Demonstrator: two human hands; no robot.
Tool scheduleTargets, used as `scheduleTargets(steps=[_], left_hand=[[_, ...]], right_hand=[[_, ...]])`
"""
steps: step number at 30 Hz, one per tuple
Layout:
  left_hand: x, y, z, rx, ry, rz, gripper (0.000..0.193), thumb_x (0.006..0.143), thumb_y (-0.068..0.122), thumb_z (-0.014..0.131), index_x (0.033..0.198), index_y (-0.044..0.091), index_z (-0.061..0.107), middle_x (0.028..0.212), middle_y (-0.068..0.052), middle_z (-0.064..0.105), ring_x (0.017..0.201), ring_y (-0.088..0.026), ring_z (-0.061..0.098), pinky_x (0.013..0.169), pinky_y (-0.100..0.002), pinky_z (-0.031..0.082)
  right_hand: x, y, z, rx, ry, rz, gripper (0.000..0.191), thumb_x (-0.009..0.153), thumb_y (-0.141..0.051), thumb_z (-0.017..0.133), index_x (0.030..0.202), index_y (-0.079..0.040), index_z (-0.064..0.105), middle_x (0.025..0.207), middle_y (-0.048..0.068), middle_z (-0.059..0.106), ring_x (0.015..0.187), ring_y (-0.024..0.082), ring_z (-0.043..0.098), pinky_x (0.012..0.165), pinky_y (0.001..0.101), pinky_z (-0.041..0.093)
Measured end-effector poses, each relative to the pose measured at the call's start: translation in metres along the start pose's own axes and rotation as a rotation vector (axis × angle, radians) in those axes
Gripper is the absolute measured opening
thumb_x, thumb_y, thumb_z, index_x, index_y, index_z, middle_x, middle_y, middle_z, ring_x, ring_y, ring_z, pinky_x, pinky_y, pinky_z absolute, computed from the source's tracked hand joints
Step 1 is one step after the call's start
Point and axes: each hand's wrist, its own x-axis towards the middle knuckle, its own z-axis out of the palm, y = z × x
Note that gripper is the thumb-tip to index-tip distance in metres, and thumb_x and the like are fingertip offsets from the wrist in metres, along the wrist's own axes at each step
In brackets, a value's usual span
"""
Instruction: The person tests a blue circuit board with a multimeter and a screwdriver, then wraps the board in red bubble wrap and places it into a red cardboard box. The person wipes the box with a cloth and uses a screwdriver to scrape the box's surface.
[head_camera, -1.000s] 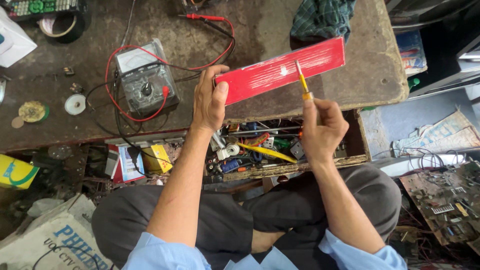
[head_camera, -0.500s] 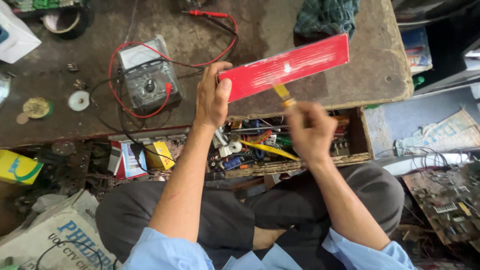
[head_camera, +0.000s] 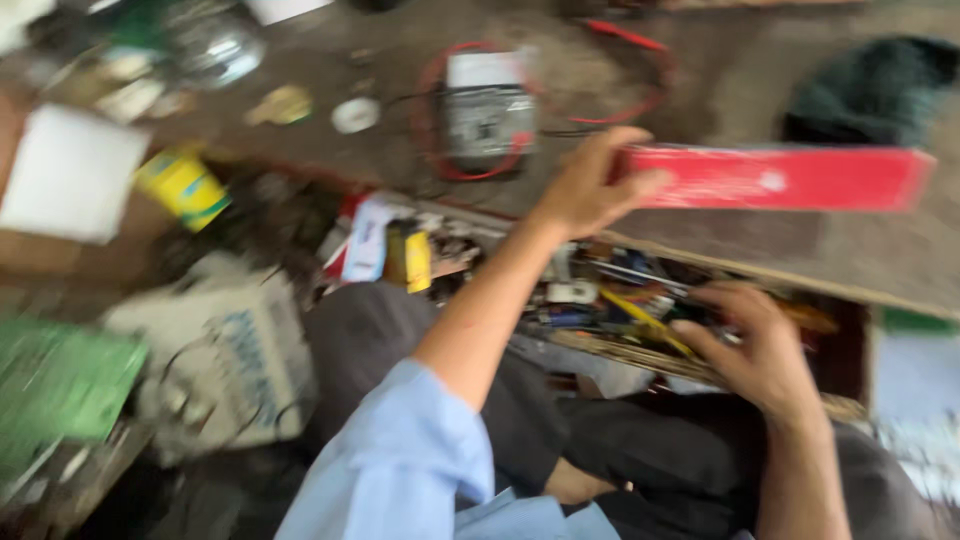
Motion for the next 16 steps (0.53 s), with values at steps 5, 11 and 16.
scheduleTargets(steps=[5,11,16], left_hand=[[-0.009,0.033,-0.028,-0.114,0.021,-0.061,0.084,0.079,0.067,0.069,0.138,0.007,0.064,0.129,-0.017,0.065,0.116,-0.027,0.066,0.097,-0.042,0.055],[-0.103,0.068,-0.123,-0.208,0.137,0.049,0.062,0.087,0.046,0.070,0.137,0.010,0.064,0.119,-0.012,0.065,0.110,-0.023,0.065,0.099,-0.037,0.054],[-0.240,0.090,-0.268,-0.342,0.556,-0.067,0.069,0.084,0.042,0.059,0.137,-0.002,0.059,0.133,-0.013,0.065,0.129,-0.023,0.061,0.116,-0.037,0.044]], right_hand=[[0.001,0.028,0.021,0.137,0.197,0.078,0.026,0.103,-0.007,0.078,0.125,0.004,0.070,0.114,0.012,0.074,0.104,0.014,0.071,0.097,0.0289,0.058],[-0.010,0.070,0.023,0.001,0.246,0.014,0.020,0.108,-0.006,0.077,0.121,0.008,0.072,0.101,0.013,0.075,0.091,0.010,0.068,0.091,0.0231,0.055],[-0.015,0.094,0.040,-0.012,0.292,0.058,0.016,0.108,-0.010,0.079,0.116,0.004,0.077,0.092,0.011,0.074,0.082,0.009,0.068,0.086,0.0203,0.055]])
